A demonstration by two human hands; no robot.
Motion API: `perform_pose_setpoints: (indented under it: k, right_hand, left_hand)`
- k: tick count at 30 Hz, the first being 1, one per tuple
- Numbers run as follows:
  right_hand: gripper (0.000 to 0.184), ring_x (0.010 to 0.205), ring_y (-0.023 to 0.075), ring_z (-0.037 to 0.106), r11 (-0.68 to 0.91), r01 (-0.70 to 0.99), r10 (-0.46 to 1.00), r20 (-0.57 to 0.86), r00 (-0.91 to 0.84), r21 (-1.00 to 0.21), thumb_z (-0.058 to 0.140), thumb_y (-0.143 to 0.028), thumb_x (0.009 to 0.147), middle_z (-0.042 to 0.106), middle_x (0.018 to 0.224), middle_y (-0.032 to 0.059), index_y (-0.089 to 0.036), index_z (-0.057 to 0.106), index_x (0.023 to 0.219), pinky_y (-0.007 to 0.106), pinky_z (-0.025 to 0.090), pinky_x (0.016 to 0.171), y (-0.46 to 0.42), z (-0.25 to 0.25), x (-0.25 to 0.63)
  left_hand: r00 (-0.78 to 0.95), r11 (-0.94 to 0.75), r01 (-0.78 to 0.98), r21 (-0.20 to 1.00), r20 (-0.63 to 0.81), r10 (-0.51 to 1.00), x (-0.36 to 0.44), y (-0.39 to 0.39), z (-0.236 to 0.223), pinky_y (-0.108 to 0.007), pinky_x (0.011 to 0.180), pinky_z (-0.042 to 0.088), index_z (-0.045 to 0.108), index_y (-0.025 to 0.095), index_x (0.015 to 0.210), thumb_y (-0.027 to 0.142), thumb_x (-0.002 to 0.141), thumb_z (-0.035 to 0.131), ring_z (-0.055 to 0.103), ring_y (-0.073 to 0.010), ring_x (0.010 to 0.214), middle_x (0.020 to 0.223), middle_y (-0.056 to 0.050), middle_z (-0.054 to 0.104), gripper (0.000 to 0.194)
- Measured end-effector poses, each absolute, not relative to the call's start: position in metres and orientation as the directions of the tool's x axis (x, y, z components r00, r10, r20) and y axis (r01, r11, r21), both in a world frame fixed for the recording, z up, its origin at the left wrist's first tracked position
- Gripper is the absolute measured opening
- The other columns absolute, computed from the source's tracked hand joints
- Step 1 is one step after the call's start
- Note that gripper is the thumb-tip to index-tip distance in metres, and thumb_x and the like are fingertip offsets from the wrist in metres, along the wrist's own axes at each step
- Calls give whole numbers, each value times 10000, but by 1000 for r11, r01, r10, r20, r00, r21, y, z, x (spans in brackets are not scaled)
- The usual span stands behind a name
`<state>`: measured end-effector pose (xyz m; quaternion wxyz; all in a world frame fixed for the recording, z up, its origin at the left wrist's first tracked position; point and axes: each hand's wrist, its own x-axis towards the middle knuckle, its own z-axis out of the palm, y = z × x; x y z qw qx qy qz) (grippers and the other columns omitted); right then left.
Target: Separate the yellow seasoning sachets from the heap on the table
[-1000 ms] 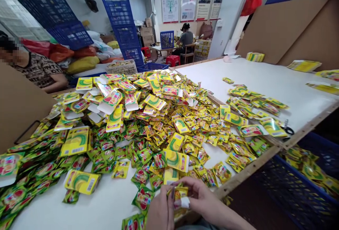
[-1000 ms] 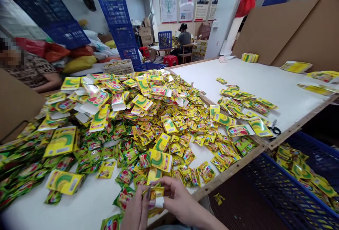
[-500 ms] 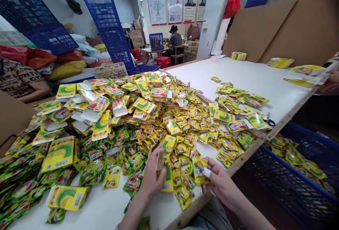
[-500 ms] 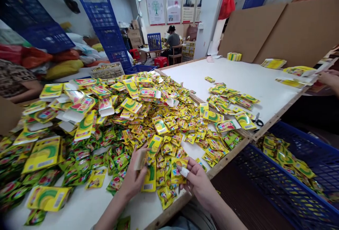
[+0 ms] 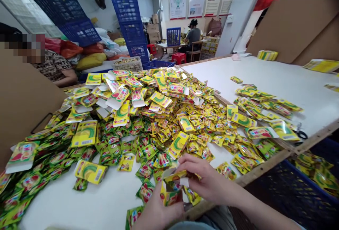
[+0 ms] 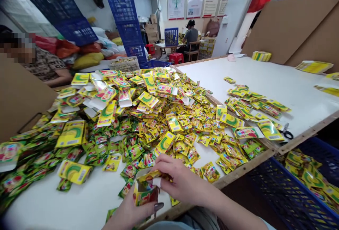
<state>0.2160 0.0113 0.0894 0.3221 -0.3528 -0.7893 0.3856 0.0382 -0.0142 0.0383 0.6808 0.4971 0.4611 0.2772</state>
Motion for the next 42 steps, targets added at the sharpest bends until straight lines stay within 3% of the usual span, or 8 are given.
perform_pose_setpoints:
  k: [7,17,22,26,30,33,36,42]
  right_hand:
    - [281,795,149,551,508,538,673,-80,-736,-673,447,-37,779,560,938,43,-193,616,940,241,437,712,-3,103,218]
    - [385,846,170,592,258,387,730,-84,-678,-885,418,-25,761,654,902,29,-243,653,975,261,440,762,-24,76,226]
    - [211,766,188,591,196,376,748,-110,-654,-905,476,-156,797,646,821,22,-255,658,836,283,468,695,-31,70,229]
    - [194,762,219,603,205,585,977,130,-168,-784,446,-215,816,654,823,55,-236,639,824,332,464,696,-6,71,305]
    - [372,646,216,598,-142,907,856,410,314,-398,485,-247,787,618,987,138,-164,515,1149,371,449,648,19,75,374]
    - [334,773,217,597,50,946,963,266,39,-321,481,-219,773,600,1021,129,-156,530,1097,347,462,710,19,60,350]
    - [411,990,279,518,321,898,940,-17,-342,-300,542,-144,659,583,1033,115,-171,558,1069,390,434,830,10,32,294]
    - [319,1011,305,460,426,886,877,-156,-454,-183,519,-75,610,546,1059,153,-137,596,914,430,374,859,11,13,256]
  left_hand:
    - [570,340,198,920,-390,723,39,-24,28,-267,740,452,542,178,1007,177,642,631,590,-191,847,936,-8,653,375]
    - [602,451,199,870,-472,644,34,-29,38,-206,599,420,460,239,1138,80,589,516,558,-132,665,726,59,584,573]
    - [668,331,225,916,-392,633,44,-26,37,-248,733,458,311,252,1290,127,615,616,614,-166,800,960,0,634,751]
    - [462,47,392,919,-240,854,25,-15,31,-386,1008,328,348,248,1290,316,740,589,442,-246,1196,1286,-88,493,605]
    - [69,-14,815,580,-74,995,-26,-6,8,-487,921,372,495,176,1086,467,795,459,502,-310,1042,1071,-128,563,413]
    - [-21,87,901,425,-157,987,-53,-8,-14,-486,847,401,526,139,1002,534,721,518,516,-340,944,962,-136,573,485]
    - [47,75,868,492,-231,972,-55,-14,-26,-442,834,406,545,171,877,473,749,504,530,-305,916,913,-107,583,330]
    - [19,176,706,686,-267,964,-37,-16,-12,-321,665,446,451,214,861,406,801,455,596,-208,704,789,-16,622,201]
